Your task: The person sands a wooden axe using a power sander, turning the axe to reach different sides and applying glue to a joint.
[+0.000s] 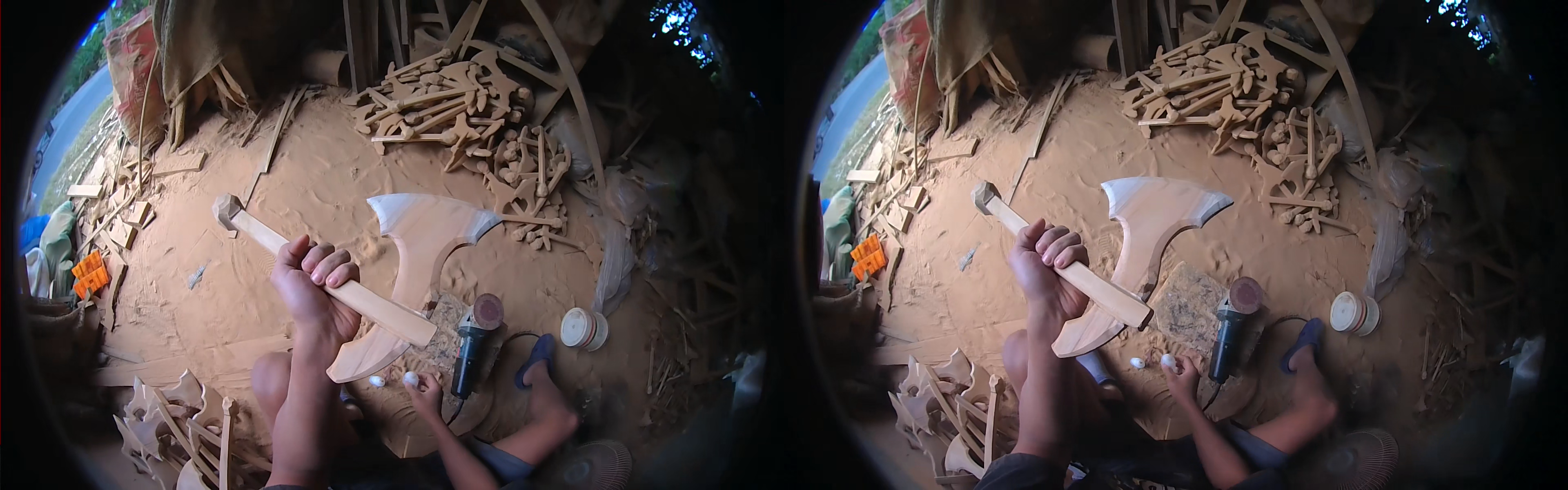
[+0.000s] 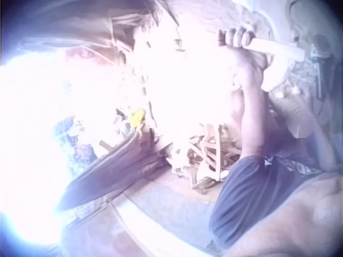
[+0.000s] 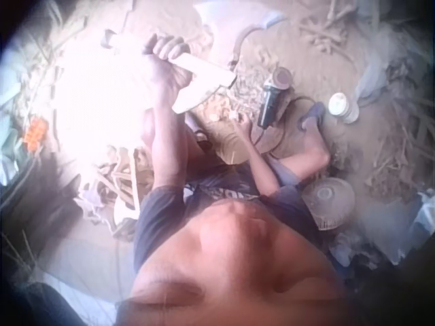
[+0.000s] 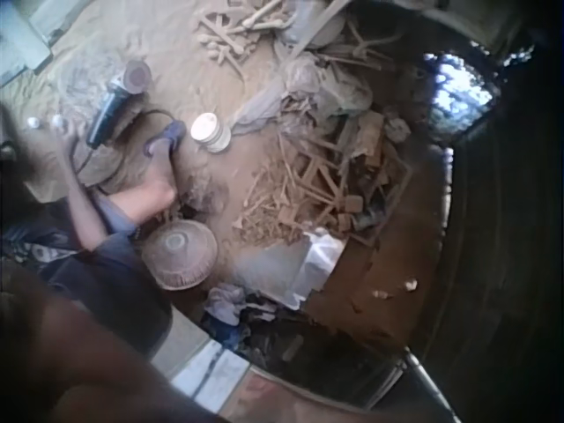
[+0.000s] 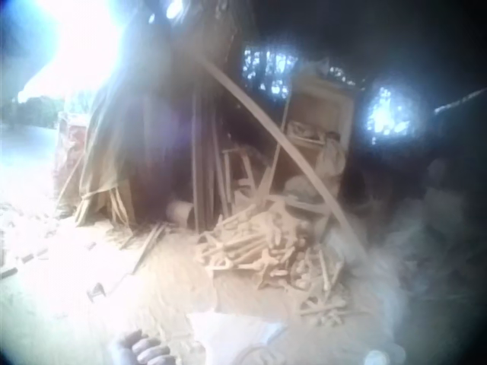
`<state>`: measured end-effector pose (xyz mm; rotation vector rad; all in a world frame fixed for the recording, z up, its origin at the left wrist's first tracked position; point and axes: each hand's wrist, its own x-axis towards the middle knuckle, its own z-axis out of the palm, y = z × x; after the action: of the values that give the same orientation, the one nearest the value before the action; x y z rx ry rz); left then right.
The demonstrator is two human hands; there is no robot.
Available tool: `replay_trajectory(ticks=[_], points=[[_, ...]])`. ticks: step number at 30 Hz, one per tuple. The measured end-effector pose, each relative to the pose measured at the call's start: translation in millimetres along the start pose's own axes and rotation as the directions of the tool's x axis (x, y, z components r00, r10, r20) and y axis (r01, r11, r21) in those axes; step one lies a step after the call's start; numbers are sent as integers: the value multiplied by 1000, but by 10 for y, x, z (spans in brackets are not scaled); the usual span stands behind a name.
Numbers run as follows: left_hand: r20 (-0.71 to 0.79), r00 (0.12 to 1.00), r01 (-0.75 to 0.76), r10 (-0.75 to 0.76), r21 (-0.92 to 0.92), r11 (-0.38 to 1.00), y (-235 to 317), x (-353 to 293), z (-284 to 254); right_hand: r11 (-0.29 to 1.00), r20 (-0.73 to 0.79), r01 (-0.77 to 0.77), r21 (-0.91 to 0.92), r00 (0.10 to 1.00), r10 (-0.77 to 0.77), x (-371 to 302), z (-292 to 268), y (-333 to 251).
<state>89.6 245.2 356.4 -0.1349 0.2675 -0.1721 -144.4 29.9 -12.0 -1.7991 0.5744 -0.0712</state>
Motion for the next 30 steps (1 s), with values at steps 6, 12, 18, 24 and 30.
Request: replay_trajectory(ticks=[6, 12, 18, 24, 30], points=[[-43, 987, -149, 154, 95, 984, 177, 35, -26, 993, -14, -37, -110, 999, 36, 35, 175, 858], [-76, 966, -229, 248, 198, 953, -39, 41, 259, 995, -11, -25, 96, 1000, 26, 244, 168, 1358], [-108, 925, -328, 364, 255, 910, 282, -218, 22, 985, 141, 82, -151, 988, -60, -250, 222, 237], [-77, 947, -289, 311, 212, 933, 44, -171, 163, 772, -393, 220, -596, 759, -519, -71, -945, -1166], [-8, 946, -319, 325, 182, 930, 90, -84, 108, 862, -299, -102, -497, 952, -60, 369, -1171, -128]])
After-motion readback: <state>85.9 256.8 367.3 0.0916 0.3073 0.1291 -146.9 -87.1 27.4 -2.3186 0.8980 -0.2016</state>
